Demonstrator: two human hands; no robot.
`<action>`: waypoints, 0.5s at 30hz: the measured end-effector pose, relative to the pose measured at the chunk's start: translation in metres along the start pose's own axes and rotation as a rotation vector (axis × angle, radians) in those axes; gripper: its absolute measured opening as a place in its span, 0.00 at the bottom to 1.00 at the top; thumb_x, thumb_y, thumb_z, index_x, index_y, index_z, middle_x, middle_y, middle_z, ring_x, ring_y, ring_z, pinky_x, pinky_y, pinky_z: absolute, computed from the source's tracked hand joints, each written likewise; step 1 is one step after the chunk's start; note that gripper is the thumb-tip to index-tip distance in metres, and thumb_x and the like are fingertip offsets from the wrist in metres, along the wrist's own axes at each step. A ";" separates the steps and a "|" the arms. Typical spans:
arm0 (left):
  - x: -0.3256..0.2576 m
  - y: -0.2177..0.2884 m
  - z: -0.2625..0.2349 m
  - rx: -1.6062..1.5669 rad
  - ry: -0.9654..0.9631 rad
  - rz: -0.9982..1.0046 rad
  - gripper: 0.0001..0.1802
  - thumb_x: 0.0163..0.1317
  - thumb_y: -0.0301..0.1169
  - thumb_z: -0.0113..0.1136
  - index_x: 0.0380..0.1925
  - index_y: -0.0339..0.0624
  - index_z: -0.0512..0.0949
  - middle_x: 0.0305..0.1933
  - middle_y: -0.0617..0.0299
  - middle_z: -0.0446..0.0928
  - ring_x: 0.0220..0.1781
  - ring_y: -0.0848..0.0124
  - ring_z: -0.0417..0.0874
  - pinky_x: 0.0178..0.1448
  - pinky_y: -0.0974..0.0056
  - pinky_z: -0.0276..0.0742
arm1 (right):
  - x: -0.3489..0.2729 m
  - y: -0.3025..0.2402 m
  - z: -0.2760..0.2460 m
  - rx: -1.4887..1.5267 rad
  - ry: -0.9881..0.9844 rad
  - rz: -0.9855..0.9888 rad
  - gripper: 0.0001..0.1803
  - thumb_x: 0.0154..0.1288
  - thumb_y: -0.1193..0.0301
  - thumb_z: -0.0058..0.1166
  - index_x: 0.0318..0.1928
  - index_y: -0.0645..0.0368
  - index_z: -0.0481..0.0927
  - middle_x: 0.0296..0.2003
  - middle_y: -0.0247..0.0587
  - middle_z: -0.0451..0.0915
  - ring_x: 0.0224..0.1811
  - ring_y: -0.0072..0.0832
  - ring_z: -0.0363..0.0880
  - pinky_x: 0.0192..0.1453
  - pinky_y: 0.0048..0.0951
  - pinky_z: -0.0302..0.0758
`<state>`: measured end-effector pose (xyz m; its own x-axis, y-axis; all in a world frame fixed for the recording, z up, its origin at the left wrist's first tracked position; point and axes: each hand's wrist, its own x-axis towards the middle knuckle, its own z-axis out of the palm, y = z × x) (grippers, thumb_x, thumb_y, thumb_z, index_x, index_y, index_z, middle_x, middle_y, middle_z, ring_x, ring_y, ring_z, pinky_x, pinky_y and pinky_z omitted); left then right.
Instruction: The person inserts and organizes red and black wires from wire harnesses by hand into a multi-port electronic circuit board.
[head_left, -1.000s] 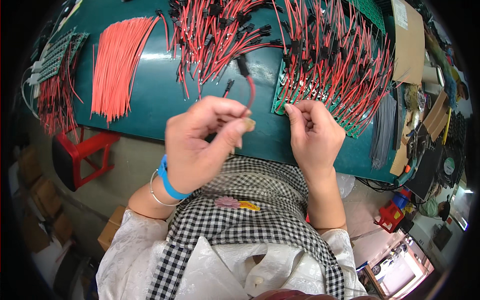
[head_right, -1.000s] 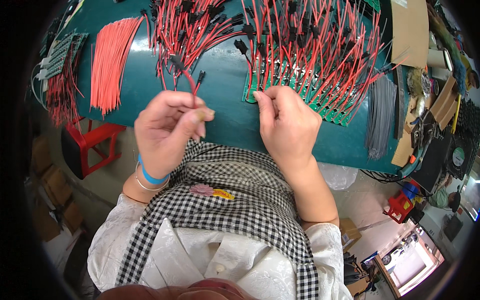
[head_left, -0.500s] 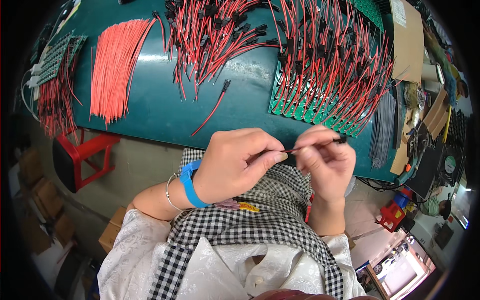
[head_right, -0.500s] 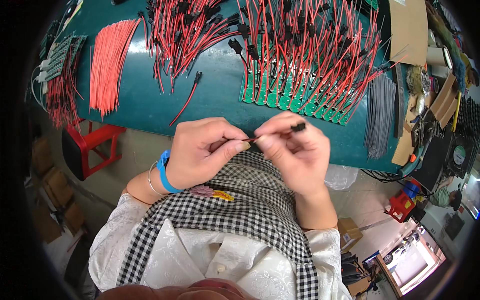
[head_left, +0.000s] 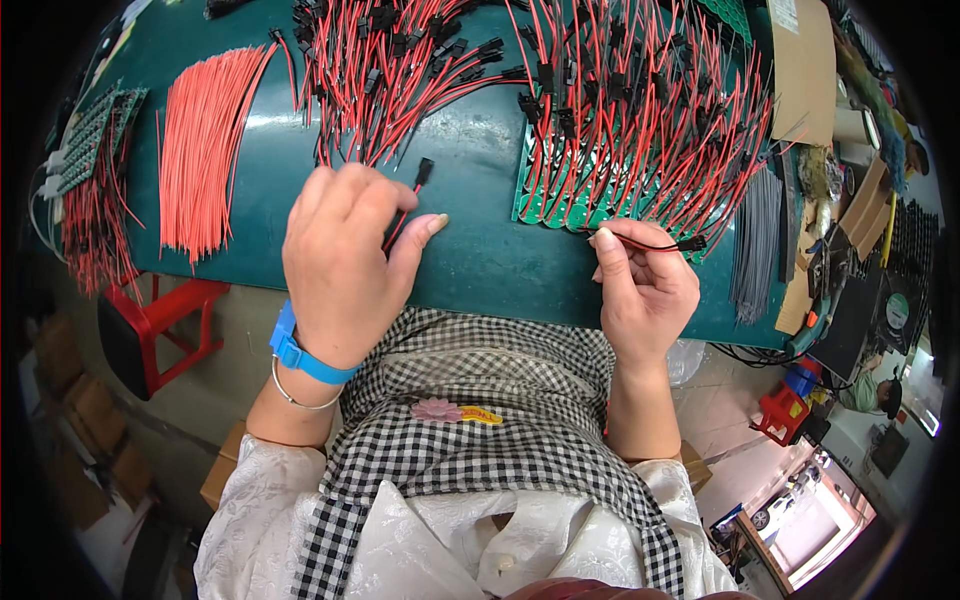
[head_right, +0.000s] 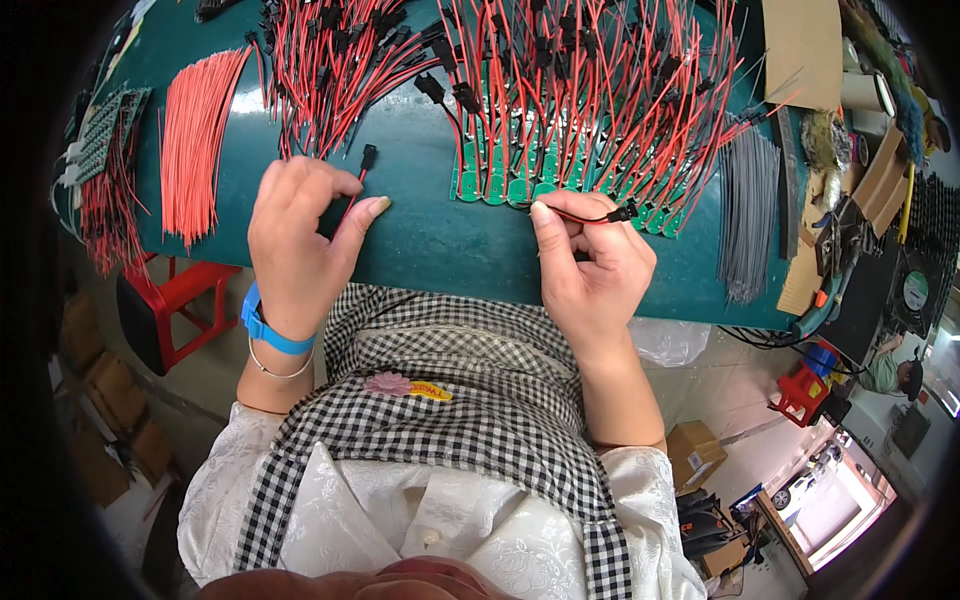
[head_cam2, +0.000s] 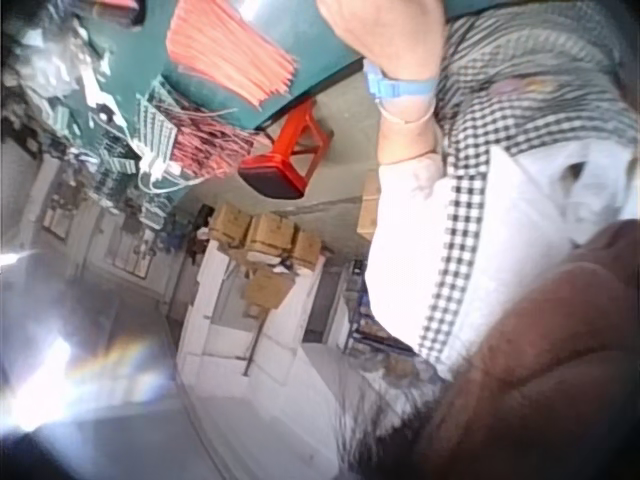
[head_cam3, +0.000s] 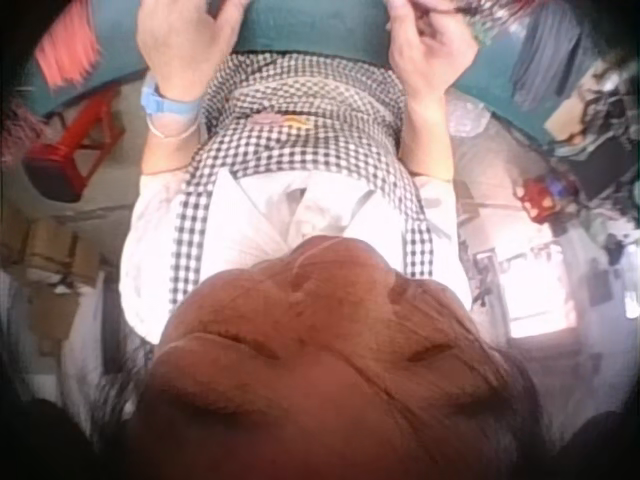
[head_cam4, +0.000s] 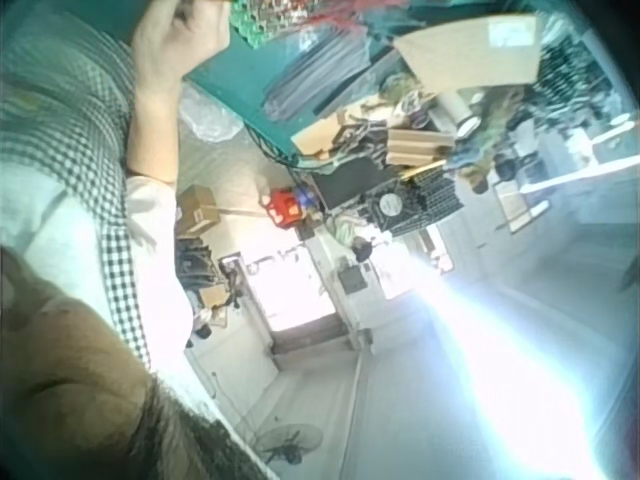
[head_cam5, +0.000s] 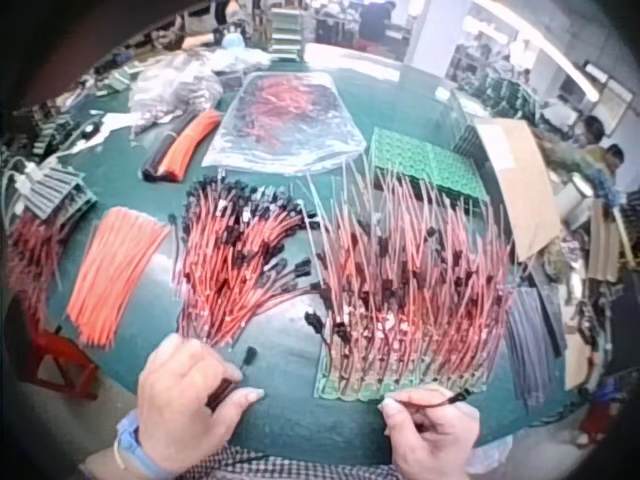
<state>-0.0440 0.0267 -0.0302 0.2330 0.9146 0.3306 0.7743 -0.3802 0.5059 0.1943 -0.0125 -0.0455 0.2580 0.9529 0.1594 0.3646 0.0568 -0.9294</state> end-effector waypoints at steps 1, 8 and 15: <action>-0.002 0.000 0.002 0.001 0.000 -0.002 0.13 0.46 0.25 0.74 0.28 0.40 0.77 0.30 0.59 0.75 0.34 0.59 0.74 0.38 0.60 0.70 | 0.000 -0.001 0.000 -0.012 -0.007 -0.012 0.03 0.60 0.83 0.63 0.36 0.67 0.83 0.30 0.38 0.82 0.25 0.15 0.76 0.26 0.15 0.73; -0.001 0.001 0.005 -0.029 -0.003 0.012 0.13 0.45 0.23 0.73 0.27 0.40 0.75 0.29 0.59 0.74 0.32 0.60 0.73 0.36 0.61 0.69 | 0.002 -0.003 0.002 -0.054 -0.037 -0.065 0.04 0.59 0.83 0.64 0.35 0.67 0.83 0.31 0.39 0.83 0.25 0.16 0.76 0.26 0.15 0.72; 0.002 0.001 0.001 0.032 0.010 -0.022 0.13 0.46 0.23 0.73 0.27 0.39 0.75 0.28 0.60 0.74 0.31 0.63 0.73 0.36 0.61 0.70 | 0.002 -0.001 0.002 -0.084 -0.015 -0.100 0.04 0.59 0.83 0.64 0.35 0.66 0.83 0.31 0.39 0.83 0.24 0.16 0.75 0.25 0.15 0.71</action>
<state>-0.0424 0.0283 -0.0294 0.2098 0.9211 0.3279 0.7976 -0.3552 0.4876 0.1929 -0.0100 -0.0450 0.2039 0.9481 0.2440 0.4613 0.1268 -0.8781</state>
